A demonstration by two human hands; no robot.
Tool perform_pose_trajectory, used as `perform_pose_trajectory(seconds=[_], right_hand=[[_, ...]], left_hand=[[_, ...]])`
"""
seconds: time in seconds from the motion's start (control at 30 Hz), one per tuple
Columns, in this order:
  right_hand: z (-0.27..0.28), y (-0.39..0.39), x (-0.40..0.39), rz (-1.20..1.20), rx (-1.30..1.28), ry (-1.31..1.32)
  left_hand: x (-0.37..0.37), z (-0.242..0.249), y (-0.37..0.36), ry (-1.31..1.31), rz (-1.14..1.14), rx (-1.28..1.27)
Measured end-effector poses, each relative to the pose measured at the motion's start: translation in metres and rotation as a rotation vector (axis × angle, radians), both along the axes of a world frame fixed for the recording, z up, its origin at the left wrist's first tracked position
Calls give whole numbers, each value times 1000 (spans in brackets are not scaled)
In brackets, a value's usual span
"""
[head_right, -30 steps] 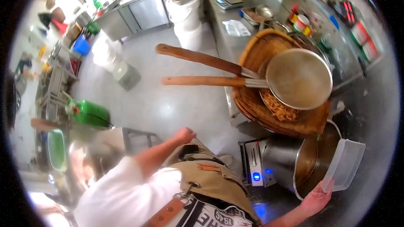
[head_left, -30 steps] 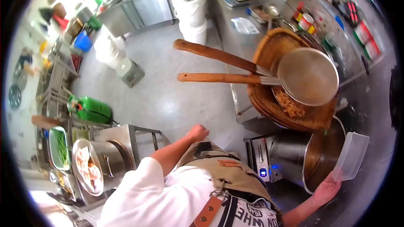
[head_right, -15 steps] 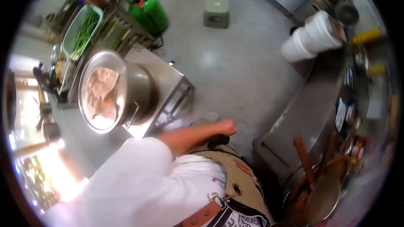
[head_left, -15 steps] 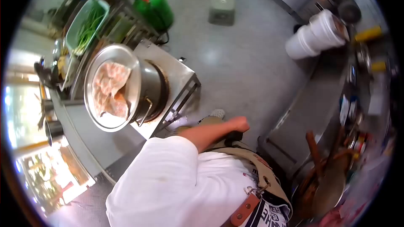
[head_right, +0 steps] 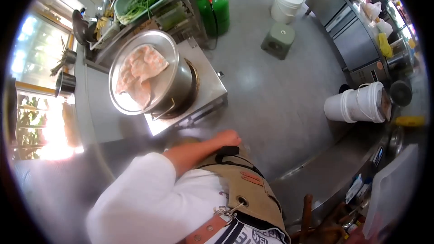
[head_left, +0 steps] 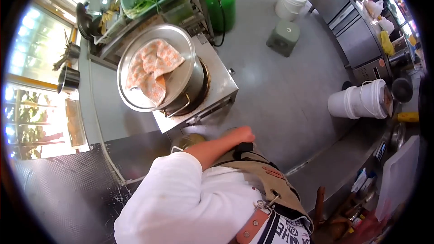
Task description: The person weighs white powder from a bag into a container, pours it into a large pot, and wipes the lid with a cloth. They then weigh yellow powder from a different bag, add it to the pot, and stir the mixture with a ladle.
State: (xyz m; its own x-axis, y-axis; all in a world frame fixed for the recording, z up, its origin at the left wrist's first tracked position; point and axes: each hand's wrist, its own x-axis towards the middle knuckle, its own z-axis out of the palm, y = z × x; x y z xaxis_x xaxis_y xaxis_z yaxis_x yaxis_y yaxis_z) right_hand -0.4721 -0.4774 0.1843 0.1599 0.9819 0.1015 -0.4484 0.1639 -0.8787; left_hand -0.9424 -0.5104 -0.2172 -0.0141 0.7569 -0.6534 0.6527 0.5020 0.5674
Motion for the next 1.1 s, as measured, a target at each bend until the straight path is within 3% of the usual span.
perform_pose_trajectory(seconds=[0.1,0.13,0.17,0.2,0.23,0.27,0.3,0.33,0.4,0.47,0.57,0.6,0.63,0.67,0.7,0.73,0.8,0.87,0.9,1.07,1.1], right_hand=[[-23,9,-4,-3,-44,47],[-31,11,-5,-5,-65,62],[-36,15,-7,-7,-85,73],[-41,19,-9,-3,-113,80],[-45,24,-14,0,-125,81],[-49,29,-18,3,-138,87],[-53,33,-22,1,-148,98],[-58,39,-27,0,-156,105],[-64,53,-36,-5,-182,112],[-67,73,-49,-6,-192,108],[-49,121,-66,50,-202,43],[-37,143,-74,73,-195,7],[-26,164,-80,104,-190,-21],[-17,185,-85,145,-184,-51],[-8,206,-91,183,-189,-78],[-1,226,-96,219,-190,-103],[11,267,-101,281,-194,-153],[18,301,-109,334,-203,-191],[19,315,-115,356,-216,-207],[0,372,-130,410,-258,-215],[-8,385,-134,412,-287,-204]], left_hand=[[-16,71,22,108,4,114],[-35,146,34,194,156,120],[-66,172,34,289,266,274],[-98,237,40,389,457,226],[-136,248,33,479,658,413],[-187,249,30,785,737,433],[-233,249,24,1019,684,541],[-273,252,19,965,720,196],[-330,230,5,875,499,-235],[-383,167,-19,931,444,-180],[-405,177,1,862,295,-97],[-435,177,9,858,122,-181],[-432,226,34,1014,-420,-294],[-468,229,27,1037,78,-9],[-450,278,54,884,565,64],[-501,284,45,1099,-198,286],[-471,323,89,314,875,638],[-425,356,150,-115,1307,812],[-484,327,143,-197,1222,862],[-444,300,274,-594,1375,948],[-433,294,304,-689,1389,789]])
